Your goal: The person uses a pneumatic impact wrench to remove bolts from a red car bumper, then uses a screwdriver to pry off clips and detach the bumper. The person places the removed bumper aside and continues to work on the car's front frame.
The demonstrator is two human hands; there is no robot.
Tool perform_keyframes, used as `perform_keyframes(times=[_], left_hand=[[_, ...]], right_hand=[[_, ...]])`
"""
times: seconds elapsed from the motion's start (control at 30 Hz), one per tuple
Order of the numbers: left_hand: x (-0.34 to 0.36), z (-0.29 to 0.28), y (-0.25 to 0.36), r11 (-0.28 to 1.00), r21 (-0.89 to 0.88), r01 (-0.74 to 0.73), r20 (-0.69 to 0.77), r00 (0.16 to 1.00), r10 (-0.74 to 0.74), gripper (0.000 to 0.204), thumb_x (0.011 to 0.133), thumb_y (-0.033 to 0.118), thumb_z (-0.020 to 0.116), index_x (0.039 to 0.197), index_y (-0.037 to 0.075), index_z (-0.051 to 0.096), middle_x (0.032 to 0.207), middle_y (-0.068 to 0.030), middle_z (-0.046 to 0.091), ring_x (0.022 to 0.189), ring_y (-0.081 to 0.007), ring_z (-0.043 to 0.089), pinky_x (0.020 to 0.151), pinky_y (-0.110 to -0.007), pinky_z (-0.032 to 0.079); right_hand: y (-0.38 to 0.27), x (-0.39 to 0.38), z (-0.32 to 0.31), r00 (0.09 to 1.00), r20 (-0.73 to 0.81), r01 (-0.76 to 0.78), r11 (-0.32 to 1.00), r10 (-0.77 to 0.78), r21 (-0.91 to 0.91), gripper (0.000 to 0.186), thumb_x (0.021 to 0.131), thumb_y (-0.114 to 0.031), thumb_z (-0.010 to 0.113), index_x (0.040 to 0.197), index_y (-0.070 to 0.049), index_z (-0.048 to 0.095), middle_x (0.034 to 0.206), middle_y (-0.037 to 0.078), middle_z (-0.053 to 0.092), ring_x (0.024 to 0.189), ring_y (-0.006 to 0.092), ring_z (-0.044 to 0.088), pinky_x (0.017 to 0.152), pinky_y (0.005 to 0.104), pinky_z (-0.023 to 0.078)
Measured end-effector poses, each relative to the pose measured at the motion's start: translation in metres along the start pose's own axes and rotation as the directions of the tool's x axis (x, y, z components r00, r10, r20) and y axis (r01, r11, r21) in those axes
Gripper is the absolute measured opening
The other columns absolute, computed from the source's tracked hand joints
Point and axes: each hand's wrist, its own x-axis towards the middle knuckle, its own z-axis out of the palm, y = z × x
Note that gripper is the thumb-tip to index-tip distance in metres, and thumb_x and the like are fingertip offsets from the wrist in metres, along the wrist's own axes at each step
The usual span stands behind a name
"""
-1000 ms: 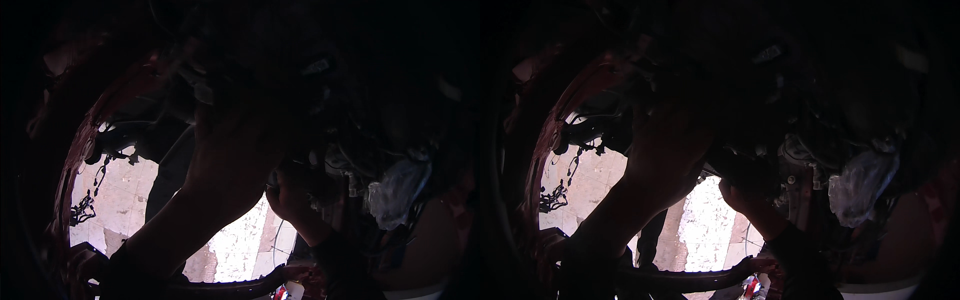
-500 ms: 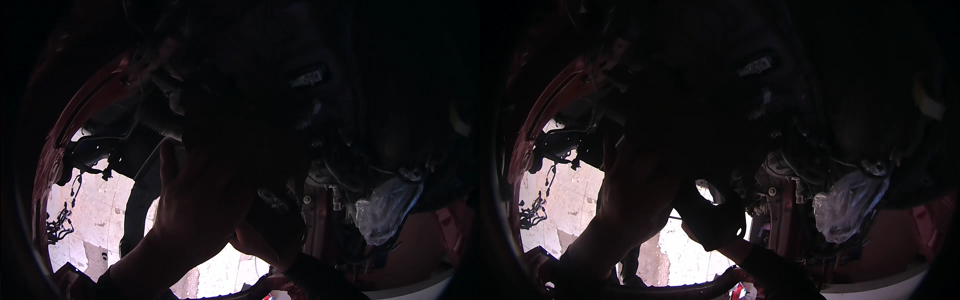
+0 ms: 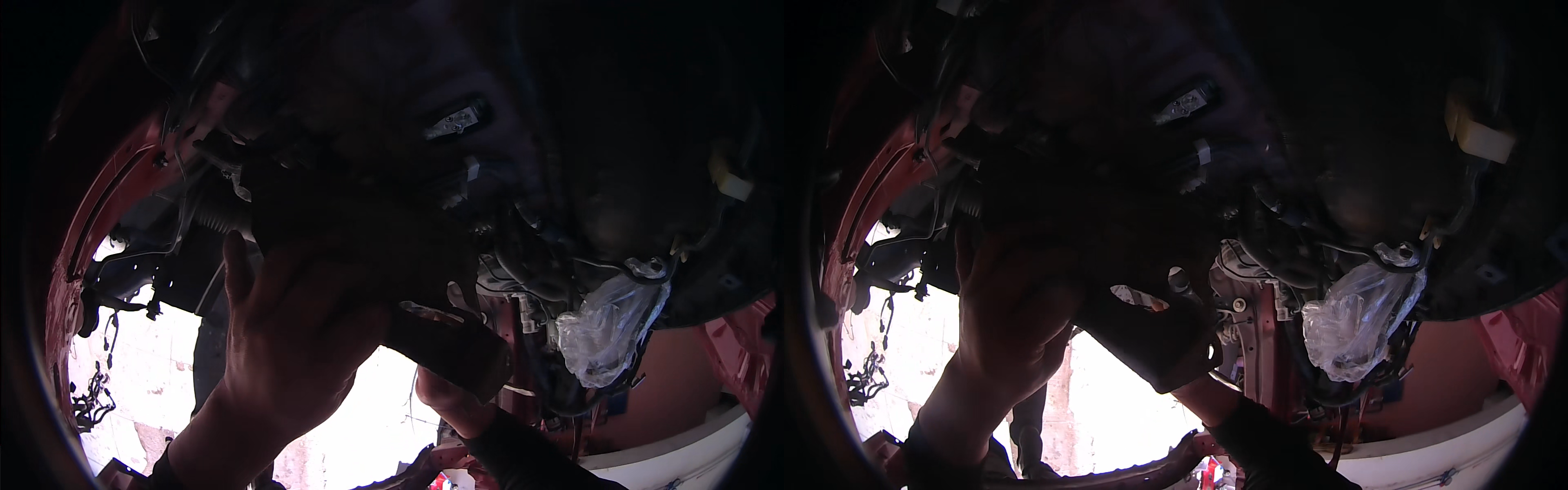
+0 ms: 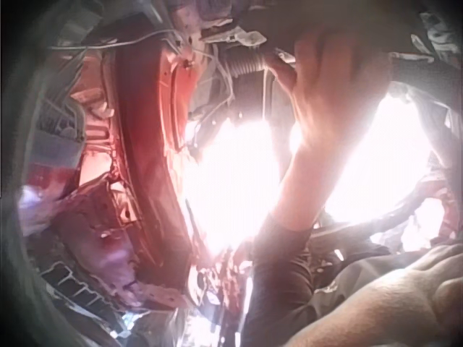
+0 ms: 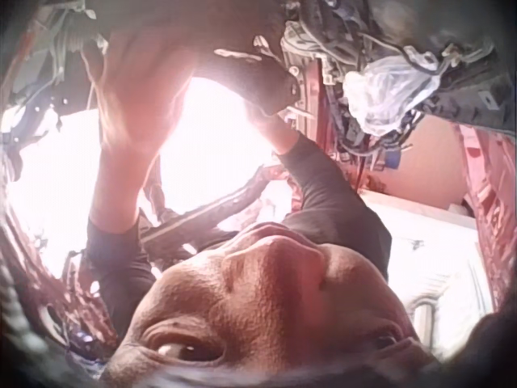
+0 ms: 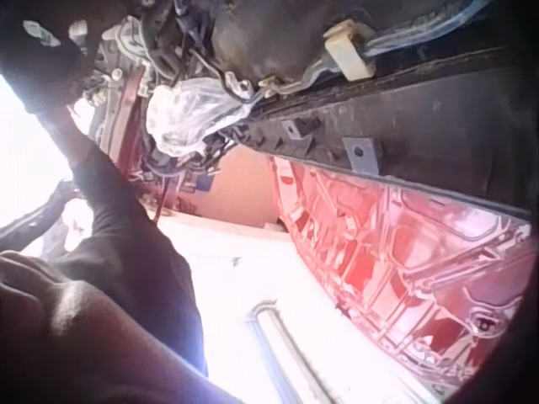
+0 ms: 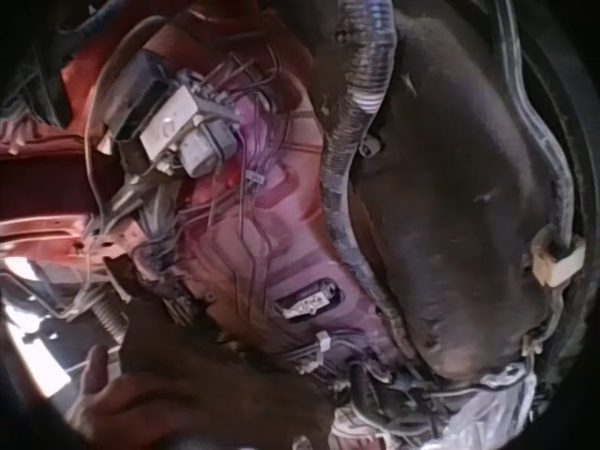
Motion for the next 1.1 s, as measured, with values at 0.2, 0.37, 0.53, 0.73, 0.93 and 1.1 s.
perform_keyframes(times=[0.2, 0.37, 0.53, 0.73, 0.93, 1.1], left_hand=[[0.073, -0.002, 0.002, 0.996, -0.032, -0.08, 0.006, 0.997, 0.08, 0.016, 0.087, 0.016, 0.085, 0.099, 0.016, 0.074, 0.105, -0.0024, 0.071, 0.11, -0.0281, 0.065, 0.105, -0.05, 0.045], [0.134, -0.02, 0.009, 0.989, -0.139, -0.048, 0.074, 0.996, 0.059, 0.013, 0.092, 0.015, 0.083, 0.096, 0.008, 0.073, 0.091, -0.0066, 0.069, 0.093, -0.0252, 0.069, 0.085, -0.044, 0.054], [0.168, -0.04, 0.02, 0.928, -0.272, 0.253, 0.347, 0.926, -0.15, 0.014, 0.097, 0.015, 0.08, 0.103, 0.003, 0.074, 0.081, -0.0117, 0.071, 0.076, -0.0203, 0.072, 0.073, -0.037, 0.058], [0.187, -0.052, 0.033, 0.889, -0.264, 0.375, 0.432, 0.87, -0.239, 0.025, 0.101, 0.02, 0.078, 0.119, 0.002, 0.076, 0.104, -0.0156, 0.08, 0.099, -0.0235, 0.079, 0.087, -0.037, 0.062], [0.165, -0.071, 0.032, 0.972, -0.051, 0.228, 0.432, 0.883, -0.185, 0.039, 0.103, 0.037, 0.075, 0.128, 0.007, 0.074, 0.107, -0.0139, 0.079, 0.096, -0.025, 0.077, 0.087, -0.04, 0.062], [0.177, -0.096, 0.044, 0.956, 0.067, 0.284, 0.623, 0.737, -0.263, 0.055, 0.103, 0.053, 0.071, 0.14, 0.013, 0.068, 0.117, -0.0113, 0.077, 0.104, -0.0274, 0.076, 0.091, -0.046, 0.061]], right_hand=[[-0.044, 0.066, -0.04, 0.925, -0.163, 0.313, 0.931, -0.344, -0.19, 0.049, 0.105, -0.006, 0.06, 0.148, 0.001, 0.038, 0.097, 0.008, 0.066, 0.078, 0.0131, 0.064, 0.073, 0.0266, 0.052], [-0.09, 0.1, -0.062, 0.958, -0.27, 0.029, 0.968, -0.098, -0.249, 0.035, 0.102, -0.008, 0.067, 0.134, 0.003, 0.058, 0.081, 0.006, 0.065, 0.066, 0.0128, 0.056, 0.059, 0.0267, 0.043], [-0.11, 0.13, -0.084, 0.942, -0.157, 0.141, 0.774, -0.298, -0.617, 0.014, 0.099, -0.008, 0.077, 0.109, 0.0, 0.074, 0.073, 0.003, 0.065, 0.064, 0.011, 0.06, 0.058, 0.0291, 0.045], [-0.128, 0.139, -0.096, 0.938, -0.255, 0.048, 0.816, -0.236, -0.577, 0.006, 0.097, -0.007, 0.078, 0.101, -0.003, 0.077, 0.078, 0.005, 0.071, 0.065, 0.0145, 0.063, 0.06, 0.0313, 0.048], [-0.148, 0.119, -0.085, 0.966, -0.247, -0.2, 0.811, 0.072, -0.549, 0.015, 0.101, -0.017, 0.076, 0.108, -0.003, 0.078, 0.082, 0.008, 0.074, 0.071, 0.0181, 0.069, 0.066, 0.0338, 0.054], [-0.151, 0.126, -0.093, 0.957, -0.267, -0.048, 0.846, -0.113, -0.531, 0.019, 0.101, -0.019, 0.077, 0.11, -0.003, 0.077, 0.092, 0.011, 0.077, 0.081, 0.0219, 0.074, 0.072, 0.0349, 0.056]])
